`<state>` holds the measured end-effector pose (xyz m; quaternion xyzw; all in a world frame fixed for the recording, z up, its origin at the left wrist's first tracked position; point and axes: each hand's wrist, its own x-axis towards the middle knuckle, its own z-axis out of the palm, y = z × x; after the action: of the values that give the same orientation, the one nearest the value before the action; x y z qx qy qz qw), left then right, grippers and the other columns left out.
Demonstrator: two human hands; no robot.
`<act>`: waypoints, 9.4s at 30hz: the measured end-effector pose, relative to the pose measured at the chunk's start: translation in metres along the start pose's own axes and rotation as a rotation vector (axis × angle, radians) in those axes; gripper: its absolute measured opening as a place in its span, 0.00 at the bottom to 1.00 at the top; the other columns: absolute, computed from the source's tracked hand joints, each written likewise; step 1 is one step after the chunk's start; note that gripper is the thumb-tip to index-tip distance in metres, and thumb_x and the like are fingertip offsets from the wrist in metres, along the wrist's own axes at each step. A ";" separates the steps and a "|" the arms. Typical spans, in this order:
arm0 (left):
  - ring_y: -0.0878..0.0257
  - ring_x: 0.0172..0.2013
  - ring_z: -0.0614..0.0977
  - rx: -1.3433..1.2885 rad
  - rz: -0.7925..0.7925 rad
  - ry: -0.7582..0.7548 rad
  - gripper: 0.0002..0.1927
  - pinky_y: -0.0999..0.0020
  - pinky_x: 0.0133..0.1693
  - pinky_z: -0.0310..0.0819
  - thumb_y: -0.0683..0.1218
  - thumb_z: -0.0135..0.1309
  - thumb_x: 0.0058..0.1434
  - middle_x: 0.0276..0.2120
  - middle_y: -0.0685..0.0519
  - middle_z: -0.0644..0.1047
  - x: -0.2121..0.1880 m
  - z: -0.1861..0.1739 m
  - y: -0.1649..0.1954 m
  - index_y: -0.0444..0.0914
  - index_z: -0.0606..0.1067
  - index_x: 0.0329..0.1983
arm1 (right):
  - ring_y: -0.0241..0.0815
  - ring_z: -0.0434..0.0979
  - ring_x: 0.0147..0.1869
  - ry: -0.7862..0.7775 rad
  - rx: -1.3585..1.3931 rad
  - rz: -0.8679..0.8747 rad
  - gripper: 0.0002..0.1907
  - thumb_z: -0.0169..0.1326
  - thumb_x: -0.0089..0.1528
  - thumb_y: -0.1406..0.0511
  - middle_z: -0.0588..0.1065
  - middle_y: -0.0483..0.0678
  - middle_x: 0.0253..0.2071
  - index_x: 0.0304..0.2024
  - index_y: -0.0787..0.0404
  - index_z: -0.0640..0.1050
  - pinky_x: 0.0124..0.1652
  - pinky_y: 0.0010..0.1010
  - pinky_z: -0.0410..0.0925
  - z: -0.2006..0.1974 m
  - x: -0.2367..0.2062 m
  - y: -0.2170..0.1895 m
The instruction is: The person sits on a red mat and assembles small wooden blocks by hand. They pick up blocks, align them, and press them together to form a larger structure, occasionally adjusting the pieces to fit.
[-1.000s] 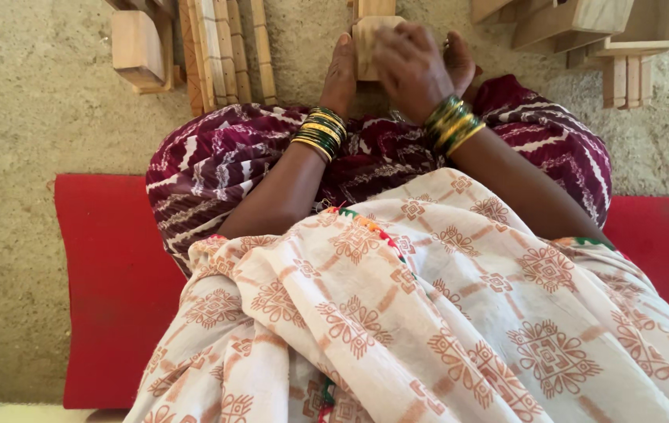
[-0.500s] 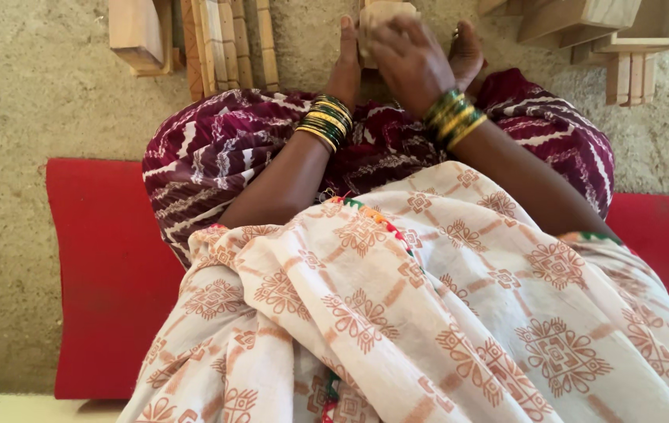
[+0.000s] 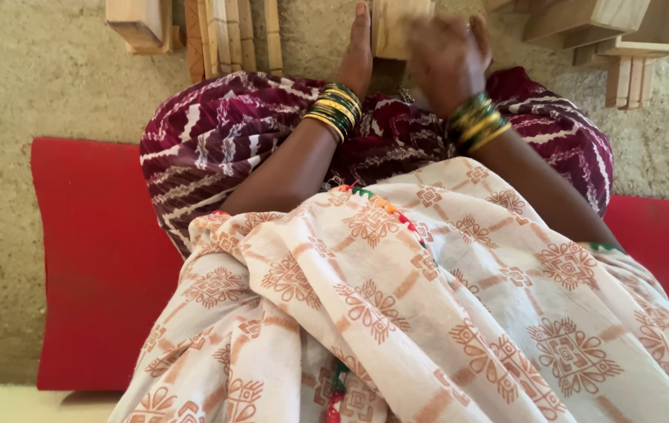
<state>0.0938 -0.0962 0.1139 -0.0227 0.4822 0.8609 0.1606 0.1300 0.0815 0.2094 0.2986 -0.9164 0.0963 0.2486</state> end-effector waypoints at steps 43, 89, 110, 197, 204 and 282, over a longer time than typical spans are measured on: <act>0.52 0.63 0.77 -0.029 0.118 0.002 0.43 0.62 0.64 0.71 0.73 0.27 0.70 0.63 0.40 0.74 0.000 0.006 -0.005 0.39 0.60 0.75 | 0.49 0.78 0.61 -0.164 0.028 -0.126 0.08 0.59 0.65 0.66 0.79 0.51 0.56 0.47 0.57 0.80 0.60 0.45 0.71 -0.029 -0.008 -0.014; 0.54 0.53 0.77 0.317 0.229 0.233 0.29 0.61 0.60 0.69 0.58 0.35 0.75 0.53 0.43 0.74 -0.005 0.024 0.011 0.29 0.73 0.58 | 0.51 0.72 0.58 -0.287 -0.080 -0.027 0.30 0.66 0.55 0.58 0.73 0.49 0.64 0.59 0.59 0.78 0.63 0.62 0.58 -0.024 -0.003 0.010; 0.54 0.46 0.80 -0.195 0.022 0.251 0.26 0.59 0.49 0.78 0.54 0.45 0.70 0.48 0.40 0.76 -0.002 0.030 0.023 0.30 0.69 0.61 | 0.44 0.74 0.58 -0.113 -0.019 -0.142 0.16 0.59 0.63 0.70 0.79 0.46 0.59 0.54 0.58 0.82 0.58 0.42 0.71 -0.016 -0.004 -0.010; 0.59 0.49 0.80 0.047 0.071 0.211 0.26 0.66 0.51 0.76 0.57 0.40 0.72 0.51 0.43 0.77 0.000 0.009 0.013 0.31 0.73 0.57 | 0.45 0.73 0.64 -0.156 -0.079 0.156 0.15 0.55 0.66 0.70 0.79 0.47 0.59 0.56 0.55 0.81 0.58 0.49 0.68 0.010 0.035 0.004; 0.56 0.48 0.80 0.029 0.083 0.237 0.27 0.63 0.52 0.74 0.57 0.41 0.72 0.51 0.43 0.77 0.001 0.007 0.001 0.29 0.74 0.57 | 0.47 0.76 0.61 -0.139 -0.047 -0.005 0.24 0.65 0.60 0.62 0.78 0.51 0.57 0.58 0.60 0.80 0.68 0.52 0.57 -0.010 -0.009 0.000; 0.49 0.49 0.81 1.156 -0.087 0.100 0.38 0.60 0.51 0.79 0.35 0.51 0.62 0.66 0.39 0.64 -0.017 0.007 0.036 0.42 0.52 0.73 | 0.51 0.77 0.57 -0.110 0.575 0.772 0.07 0.60 0.60 0.75 0.64 0.65 0.66 0.41 0.68 0.82 0.48 0.35 0.74 0.028 -0.051 0.043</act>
<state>0.1001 -0.1120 0.1507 0.0082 0.8795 0.4484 0.1589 0.1287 0.1323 0.1583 -0.0019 -0.9082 0.4151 0.0534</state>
